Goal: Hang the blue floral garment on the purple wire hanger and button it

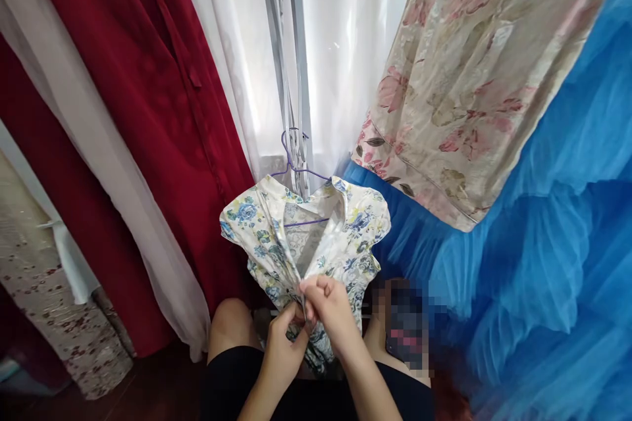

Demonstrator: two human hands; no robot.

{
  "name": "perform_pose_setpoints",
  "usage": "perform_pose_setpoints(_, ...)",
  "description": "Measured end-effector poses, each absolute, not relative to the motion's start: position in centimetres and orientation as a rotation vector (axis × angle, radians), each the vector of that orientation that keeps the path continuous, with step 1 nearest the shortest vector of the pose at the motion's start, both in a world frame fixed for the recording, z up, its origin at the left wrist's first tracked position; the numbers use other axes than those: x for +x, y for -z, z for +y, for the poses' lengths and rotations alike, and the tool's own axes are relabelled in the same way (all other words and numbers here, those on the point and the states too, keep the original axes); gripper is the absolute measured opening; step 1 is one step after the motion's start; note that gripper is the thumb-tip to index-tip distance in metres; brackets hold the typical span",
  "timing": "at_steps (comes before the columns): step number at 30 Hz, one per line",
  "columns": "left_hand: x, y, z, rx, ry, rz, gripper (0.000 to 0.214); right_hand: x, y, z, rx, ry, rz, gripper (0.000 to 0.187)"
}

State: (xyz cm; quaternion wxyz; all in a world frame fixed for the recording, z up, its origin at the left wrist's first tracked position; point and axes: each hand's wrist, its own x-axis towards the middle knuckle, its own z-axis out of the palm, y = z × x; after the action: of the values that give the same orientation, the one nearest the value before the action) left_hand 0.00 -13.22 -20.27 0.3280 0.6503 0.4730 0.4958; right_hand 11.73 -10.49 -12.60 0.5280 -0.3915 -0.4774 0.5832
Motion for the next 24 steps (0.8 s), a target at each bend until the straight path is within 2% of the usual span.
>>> perform_pose_setpoints(6, 0.1, 18.7, -12.8, 1.967, -0.986, 1.404, 0.014, 11.3, 2.2, -1.3, -0.755, -1.261, -1.174, 0.025)
perform_pose_setpoints(9, 0.8, 18.8, -12.4, 2.081, -0.854, 1.409, 0.019, 11.2, -0.7, 0.5, -0.704, -1.250, -1.207, 0.025)
perform_pose_setpoints(12, 0.3, 18.3, -11.1, 2.087, -0.885, 1.339, 0.015, 11.4, -0.5, -0.1, -0.662, -1.221, -1.223, 0.023)
perform_pose_setpoints(14, -0.8, 16.4, -9.6, 2.059, -1.029, 1.272, 0.012, 11.6, 0.5, -0.8, -0.656, -1.213, -1.199, 0.021)
perform_pose_setpoints(18, -3.3, 8.3, -5.6, 2.024, -1.564, 1.216, 0.028, 12.0, 1.3, -2.0, -0.680, -1.153, -1.206, 0.018)
perform_pose_setpoints(20, -3.7, 4.0, -3.7, 2.140, -1.622, 1.137, 0.037, 12.2, 0.8, -2.3, -0.678, -1.112, -1.240, 0.019)
perform_pose_setpoints(23, -2.9, 0.1, -1.9, 2.403, -1.608, 1.114, 0.018, 12.2, 0.7, -1.8, -0.690, -1.021, -1.318, 0.024)
perform_pose_setpoints(24, -2.4, -0.5, -1.5, 2.461, -1.614, 1.117, 0.017, 12.2, 1.1, -1.4, -0.706, -0.983, -1.333, 0.025)
